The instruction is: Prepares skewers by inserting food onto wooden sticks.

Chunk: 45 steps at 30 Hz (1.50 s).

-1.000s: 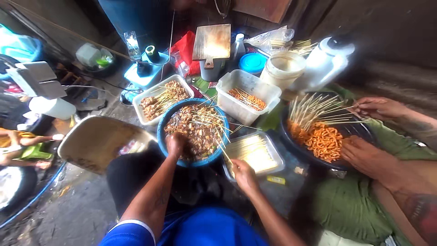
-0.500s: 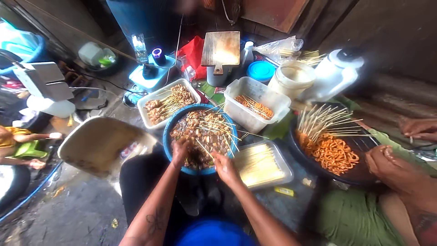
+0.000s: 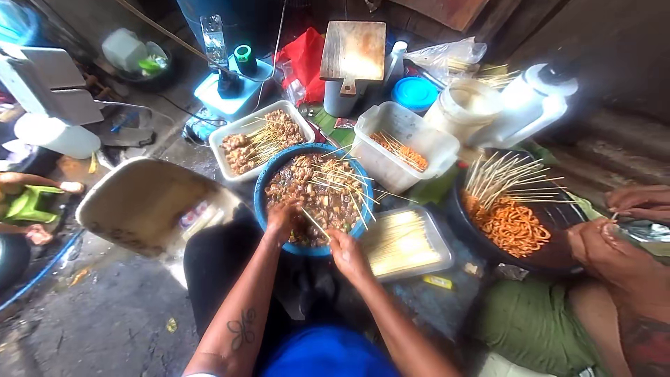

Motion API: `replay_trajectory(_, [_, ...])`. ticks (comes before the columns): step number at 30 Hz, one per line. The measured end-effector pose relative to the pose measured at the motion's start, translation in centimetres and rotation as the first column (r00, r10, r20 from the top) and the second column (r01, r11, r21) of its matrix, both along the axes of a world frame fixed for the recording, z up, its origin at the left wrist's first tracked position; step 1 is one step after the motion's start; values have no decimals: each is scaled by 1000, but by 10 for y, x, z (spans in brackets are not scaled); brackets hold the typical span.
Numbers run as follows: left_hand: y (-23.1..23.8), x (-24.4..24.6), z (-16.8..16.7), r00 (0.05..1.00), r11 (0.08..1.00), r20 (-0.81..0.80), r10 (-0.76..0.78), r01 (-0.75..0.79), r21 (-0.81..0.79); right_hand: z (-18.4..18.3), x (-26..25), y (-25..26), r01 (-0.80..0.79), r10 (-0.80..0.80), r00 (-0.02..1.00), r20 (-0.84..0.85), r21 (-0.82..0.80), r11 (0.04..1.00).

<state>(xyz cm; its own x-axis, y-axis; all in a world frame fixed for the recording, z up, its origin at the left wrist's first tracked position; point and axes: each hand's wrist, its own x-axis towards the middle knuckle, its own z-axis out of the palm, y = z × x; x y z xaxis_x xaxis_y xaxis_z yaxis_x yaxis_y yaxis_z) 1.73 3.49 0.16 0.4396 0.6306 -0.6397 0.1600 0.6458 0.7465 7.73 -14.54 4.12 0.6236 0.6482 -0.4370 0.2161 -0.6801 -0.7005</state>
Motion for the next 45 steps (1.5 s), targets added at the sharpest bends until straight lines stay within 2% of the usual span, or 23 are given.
replay_trajectory(3, [-1, 1, 2, 999, 1000, 36, 8, -8, -8, 0, -2, 2, -22, 23, 1000, 20, -41, 999])
replay_trajectory(5, [-2, 1, 2, 998, 999, 55, -42, 41, 25, -4, 0, 4, -45, 48, 998, 42, -54, 997])
replay_trajectory(9, [-12, 4, -5, 991, 962, 24, -130, 121, 243, 0, -5, 11, -37, 42, 997, 58, -77, 996])
replay_trajectory(12, [-26, 7, -11, 992, 932, 8, -124, 114, 344, 2, -12, 16, -23, 29, 998, 53, -110, 994])
replay_trajectory(17, [-35, 12, -9, 993, 927, -65, -97, 114, 357, 2, -18, 20, -4, 4, 1000, 3, -95, 995])
replay_trajectory(21, [-14, 11, -3, 979, 915, -170, -115, 171, 365, 0, -7, 10, -7, 6, 1000, -29, -46, 999])
replay_trajectory(25, [-2, 7, -8, 971, 912, -200, -133, 199, 358, -5, -2, 8, 3, -2, 1000, -21, 14, 1000])
replay_trajectory(29, [-1, 0, -11, 914, 807, -268, -305, 397, 437, -4, 0, 14, -17, 16, 999, -37, -8, 1000])
replay_trajectory(34, [1, -6, -4, 810, 622, -429, -400, 584, 522, -4, 2, 15, -54, 52, 996, -73, -19, 998])
replay_trajectory(39, [-9, -10, 4, 773, 521, -542, -329, 628, 578, -21, -11, 31, 55, -45, 991, -127, 79, 995])
replay_trajectory(42, [-27, -10, 14, 753, 469, -535, -383, 657, 590, -27, -12, 44, 100, -90, 993, -82, 128, 987])
replay_trajectory(45, [-28, -4, 6, 794, 508, -467, -390, 609, 610, -24, -2, 42, 144, -136, 988, -76, 100, 985])
